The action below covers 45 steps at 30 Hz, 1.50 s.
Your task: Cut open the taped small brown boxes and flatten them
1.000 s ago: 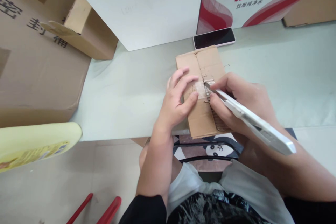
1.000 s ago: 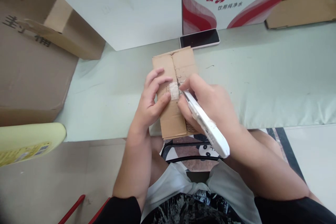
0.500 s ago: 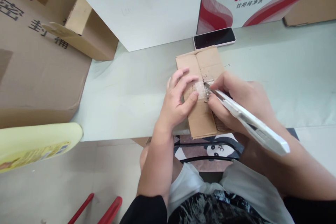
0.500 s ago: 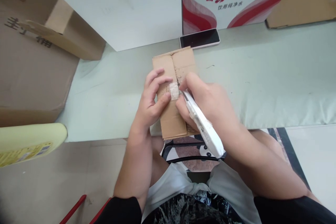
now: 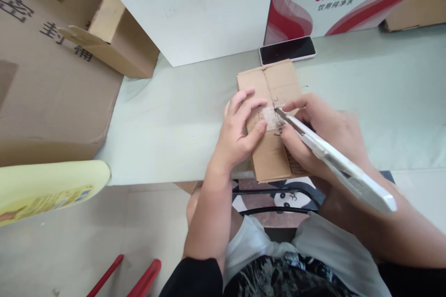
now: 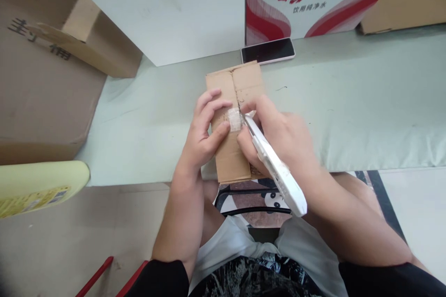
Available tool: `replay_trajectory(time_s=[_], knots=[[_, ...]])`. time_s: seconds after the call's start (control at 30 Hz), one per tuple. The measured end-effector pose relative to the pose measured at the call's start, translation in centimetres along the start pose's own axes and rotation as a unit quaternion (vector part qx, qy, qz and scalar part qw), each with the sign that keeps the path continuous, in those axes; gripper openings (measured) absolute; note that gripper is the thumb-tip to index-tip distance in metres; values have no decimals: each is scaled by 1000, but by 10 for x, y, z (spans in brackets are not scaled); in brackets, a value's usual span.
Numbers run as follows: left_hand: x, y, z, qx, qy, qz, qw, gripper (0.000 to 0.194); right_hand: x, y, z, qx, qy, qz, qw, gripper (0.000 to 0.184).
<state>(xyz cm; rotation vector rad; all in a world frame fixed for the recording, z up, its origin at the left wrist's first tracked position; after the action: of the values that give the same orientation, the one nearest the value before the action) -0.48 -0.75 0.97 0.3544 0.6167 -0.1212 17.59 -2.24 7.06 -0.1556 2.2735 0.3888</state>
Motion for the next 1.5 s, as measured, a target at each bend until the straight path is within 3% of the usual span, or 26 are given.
replay_trajectory(time_s=[0.5,0.87,1.5], knots=[[1,1,0,3,4,4,1000,56,3,3,1,15,-26,-27,999,21],[1,1,1,5,-8,7,1000,53,5,1,1,17,-57,-13,998,26],[1,1,0,11,-18,10,1000,50,5,1,0,-3,-33,8,999,12]])
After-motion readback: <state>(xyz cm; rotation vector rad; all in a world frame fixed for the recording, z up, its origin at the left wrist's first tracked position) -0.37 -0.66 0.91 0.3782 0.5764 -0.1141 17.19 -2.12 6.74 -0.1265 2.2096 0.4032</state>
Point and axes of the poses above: each hand's wrist, its own y-axis towards the middle knuckle, its own x-axis out of the palm, z = x × y, the point moved 3 cm from there along y, towards the middle knuckle, and after that the axes turned 6 degrees about -x, right-handed, at the moved point
